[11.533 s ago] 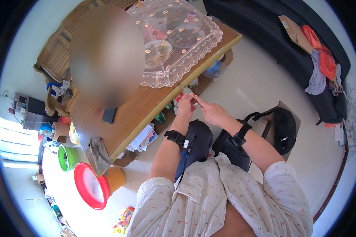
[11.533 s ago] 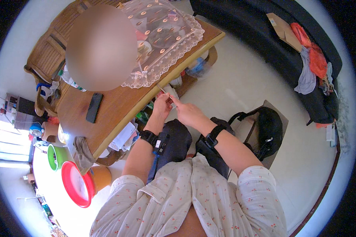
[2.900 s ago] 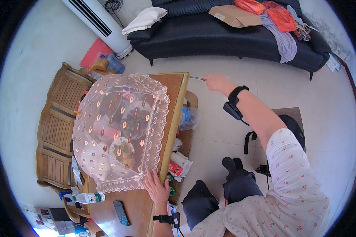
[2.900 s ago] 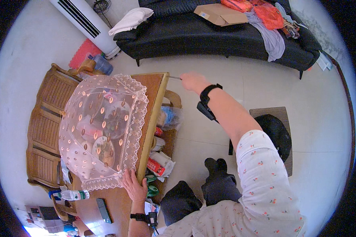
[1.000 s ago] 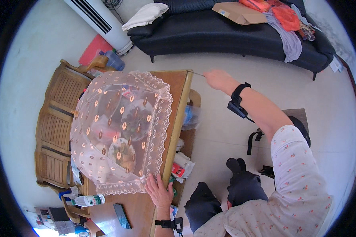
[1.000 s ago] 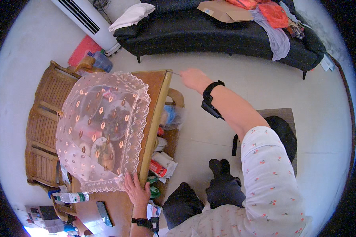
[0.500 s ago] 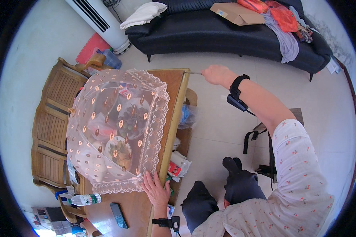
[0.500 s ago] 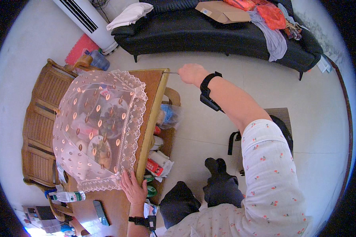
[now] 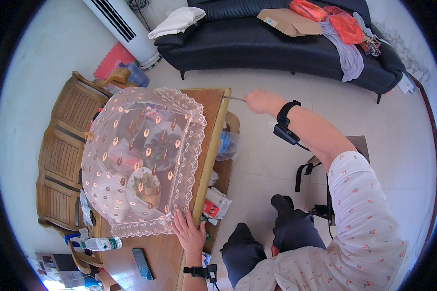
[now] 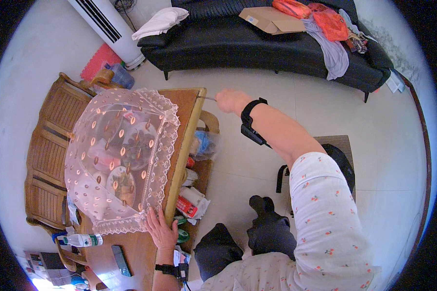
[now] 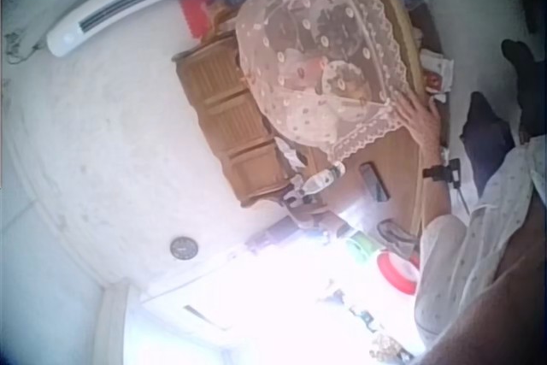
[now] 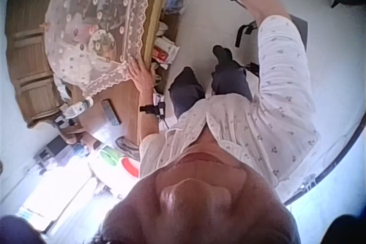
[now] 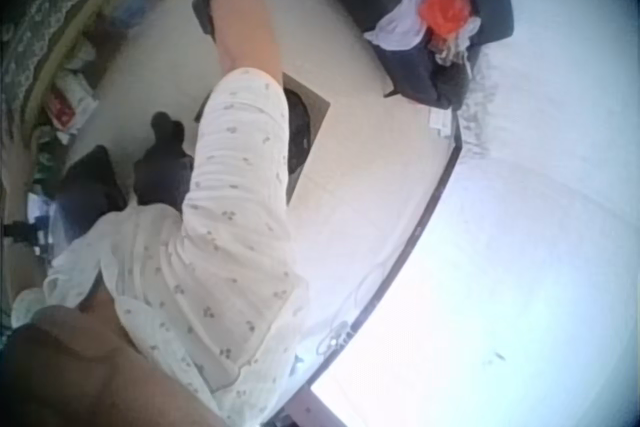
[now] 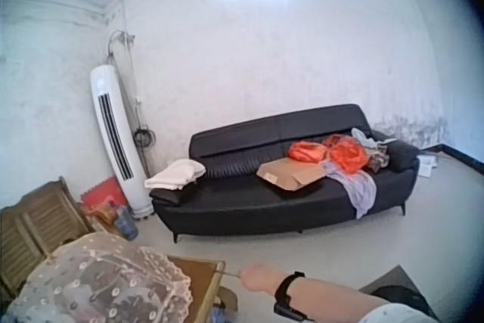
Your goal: Repairing the edge of a wooden coffee table by cleaning it with a cloth, marking it with a pen, and trimming material with a utility knife.
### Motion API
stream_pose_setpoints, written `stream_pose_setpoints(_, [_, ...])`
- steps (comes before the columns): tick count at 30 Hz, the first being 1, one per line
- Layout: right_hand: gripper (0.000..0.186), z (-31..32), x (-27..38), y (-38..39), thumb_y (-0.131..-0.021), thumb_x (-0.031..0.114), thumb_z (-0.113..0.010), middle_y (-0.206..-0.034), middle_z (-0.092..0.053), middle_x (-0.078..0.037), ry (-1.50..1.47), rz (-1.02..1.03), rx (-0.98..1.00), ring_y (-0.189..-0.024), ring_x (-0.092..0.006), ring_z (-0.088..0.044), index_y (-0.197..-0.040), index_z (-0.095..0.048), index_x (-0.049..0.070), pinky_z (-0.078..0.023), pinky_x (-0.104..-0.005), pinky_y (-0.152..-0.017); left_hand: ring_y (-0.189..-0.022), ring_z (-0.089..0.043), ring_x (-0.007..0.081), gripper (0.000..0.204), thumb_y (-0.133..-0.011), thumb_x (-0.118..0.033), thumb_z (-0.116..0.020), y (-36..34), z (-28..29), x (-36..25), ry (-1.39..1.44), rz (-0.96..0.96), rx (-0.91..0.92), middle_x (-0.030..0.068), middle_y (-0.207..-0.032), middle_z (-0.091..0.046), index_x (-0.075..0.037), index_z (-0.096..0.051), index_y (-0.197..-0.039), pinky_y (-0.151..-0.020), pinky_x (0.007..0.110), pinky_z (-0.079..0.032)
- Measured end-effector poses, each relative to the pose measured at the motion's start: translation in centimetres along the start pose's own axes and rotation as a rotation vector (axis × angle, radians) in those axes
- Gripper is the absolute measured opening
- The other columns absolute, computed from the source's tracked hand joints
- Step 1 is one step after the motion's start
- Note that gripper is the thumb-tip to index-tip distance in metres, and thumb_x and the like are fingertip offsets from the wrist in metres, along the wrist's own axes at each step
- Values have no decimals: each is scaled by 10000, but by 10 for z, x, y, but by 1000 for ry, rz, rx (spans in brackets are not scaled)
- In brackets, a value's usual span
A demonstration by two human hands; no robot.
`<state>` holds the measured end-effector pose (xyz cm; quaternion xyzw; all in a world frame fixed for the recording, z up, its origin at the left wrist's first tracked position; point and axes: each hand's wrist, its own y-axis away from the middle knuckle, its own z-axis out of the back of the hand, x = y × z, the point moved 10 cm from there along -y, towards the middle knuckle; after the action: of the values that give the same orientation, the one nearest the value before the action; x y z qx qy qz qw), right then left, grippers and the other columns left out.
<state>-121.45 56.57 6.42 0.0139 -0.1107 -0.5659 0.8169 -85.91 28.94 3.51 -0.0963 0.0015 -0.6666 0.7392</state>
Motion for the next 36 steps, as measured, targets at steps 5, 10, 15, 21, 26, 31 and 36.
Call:
stream_pose_setpoints(5, [274, -4, 11, 14, -848, 118, -417, -1013, -617, -169, 2, 50, 5, -950, -328, -597, -1014, -630, 78, -486, -434, -792, -1288, -244, 363, 722, -745, -354, -632, 1, 2, -1, -3, 0, -1, 204, -1407, -241, -50, -331, -1327, -1035, 528, -209])
stream_pose_setpoints(10, [317, 4, 41, 51, -904, 162, -342, -951, -607, -206, -14, 103, 15, -872, -360, -596, -1113, -558, 58, -478, -453, -751, -1293, -235, 364, 709, -746, -346, -634, 2, 1, 3, 13, 19, 32, 205, -1410, -233, -48, -342, -1319, -1037, 531, -204])
stream_pose_setpoints(15, [344, -55, 40, 50, -926, 175, -326, -933, -605, -209, -184, -16, 9, -841, -353, -600, -1202, -492, 53, -486, -450, -709, -1300, -223, 357, 702, -748, -359, -631, 0, 2, 1, 21, 15, 31, 199, -1414, -230, -55, -350, -1315, -1040, 527, -197])
stream_pose_setpoints(21, [486, -44, 73, 91, -915, 171, -326, -922, -620, -217, -519, -100, 214, -818, -379, -592, -1373, -237, 35, -463, -460, -721, -1303, -222, 349, 711, -754, -382, -619, 1, 0, 2, 12, 10, 22, 198, -1422, -222, -57, -347, -1324, -1043, 520, -191])
stream_pose_setpoints(26, [464, -69, 73, 65, -920, 207, -318, -754, -600, -193, -736, -122, 31, -619, -323, -595, -1372, -254, 118, -482, -425, -598, -1302, -218, 357, 716, -742, -359, -636, 2, 3, 3, 5, 6, 18, 200, -1418, -223, -49, -346, -1319, -1048, 513, -188])
stream_pose_setpoints(31, [442, -79, 38, 12, -913, 202, -328, -692, -592, -186, -697, -74, -133, -529, -302, -580, -1335, -293, 78, -476, -408, -529, -1303, -210, 365, 738, -726, -331, -657, -3, 1, -7, 29, -7, 29, 203, -1416, -222, -36, -333, -1320, -1053, 512, -181])
stream_pose_setpoints(36, [433, -70, 58, 26, -910, 179, -329, -614, -572, -147, -929, -118, 78, -454, -255, -555, -1323, -308, 53, -458, -380, -457, -1292, -236, 359, 743, -727, -357, -649, 2, 0, 2, -9, 5, 34, 206, -1408, -242, -30, -340, -1318, -1039, 524, -198])
